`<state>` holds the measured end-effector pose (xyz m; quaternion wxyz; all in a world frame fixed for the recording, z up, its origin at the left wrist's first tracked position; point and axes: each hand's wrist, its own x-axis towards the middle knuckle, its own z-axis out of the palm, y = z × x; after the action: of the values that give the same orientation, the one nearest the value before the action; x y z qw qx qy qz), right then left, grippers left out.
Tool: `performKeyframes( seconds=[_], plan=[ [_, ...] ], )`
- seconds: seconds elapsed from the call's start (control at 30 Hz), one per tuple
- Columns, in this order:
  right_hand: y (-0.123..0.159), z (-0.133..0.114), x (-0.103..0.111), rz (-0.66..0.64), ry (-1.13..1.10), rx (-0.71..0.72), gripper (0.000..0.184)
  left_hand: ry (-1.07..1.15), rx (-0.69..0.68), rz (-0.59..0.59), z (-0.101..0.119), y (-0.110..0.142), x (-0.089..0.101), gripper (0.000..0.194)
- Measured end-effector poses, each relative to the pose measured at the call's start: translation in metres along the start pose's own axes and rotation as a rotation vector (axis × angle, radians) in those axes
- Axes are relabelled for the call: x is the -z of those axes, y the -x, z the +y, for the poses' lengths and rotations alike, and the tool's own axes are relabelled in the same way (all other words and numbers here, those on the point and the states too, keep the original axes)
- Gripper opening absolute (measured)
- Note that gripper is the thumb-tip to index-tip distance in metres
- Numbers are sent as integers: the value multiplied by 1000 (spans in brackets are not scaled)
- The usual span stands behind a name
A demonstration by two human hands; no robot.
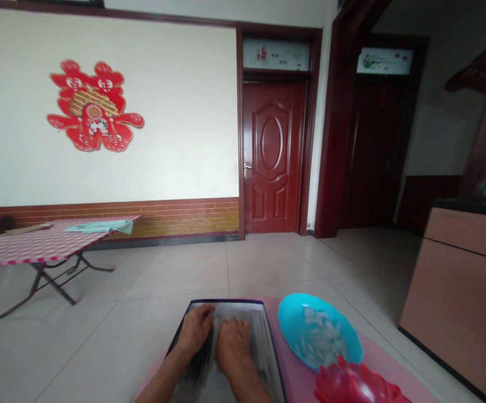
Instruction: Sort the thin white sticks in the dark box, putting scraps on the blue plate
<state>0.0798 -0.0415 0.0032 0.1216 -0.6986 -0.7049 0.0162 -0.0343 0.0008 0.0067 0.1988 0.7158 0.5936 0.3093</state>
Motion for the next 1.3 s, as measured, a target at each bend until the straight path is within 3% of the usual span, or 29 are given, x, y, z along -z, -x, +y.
performKeyframes(
  seconds=[0.17, 0.3, 0.53, 0.83, 1.3],
  plan=[
    [-10, 10, 1, 155, -181, 77, 39, 3, -45, 15, -1, -1, -3, 33],
    [-15, 13, 0, 266, -329, 228, 31, 28, -81, 9, -3, -1, -6, 36],
    [-21, 22, -5, 333, -332, 256, 22, 145, -62, 26, -6, -4, -10, 40],
    [-24, 28, -11, 398, -279, 214, 21, 344, 45, -41, -18, -15, -23, 36],
    [-25, 27, -14, 392, -381, 298, 22, 348, 28, -131, -2, -3, -16, 27]
  ],
)
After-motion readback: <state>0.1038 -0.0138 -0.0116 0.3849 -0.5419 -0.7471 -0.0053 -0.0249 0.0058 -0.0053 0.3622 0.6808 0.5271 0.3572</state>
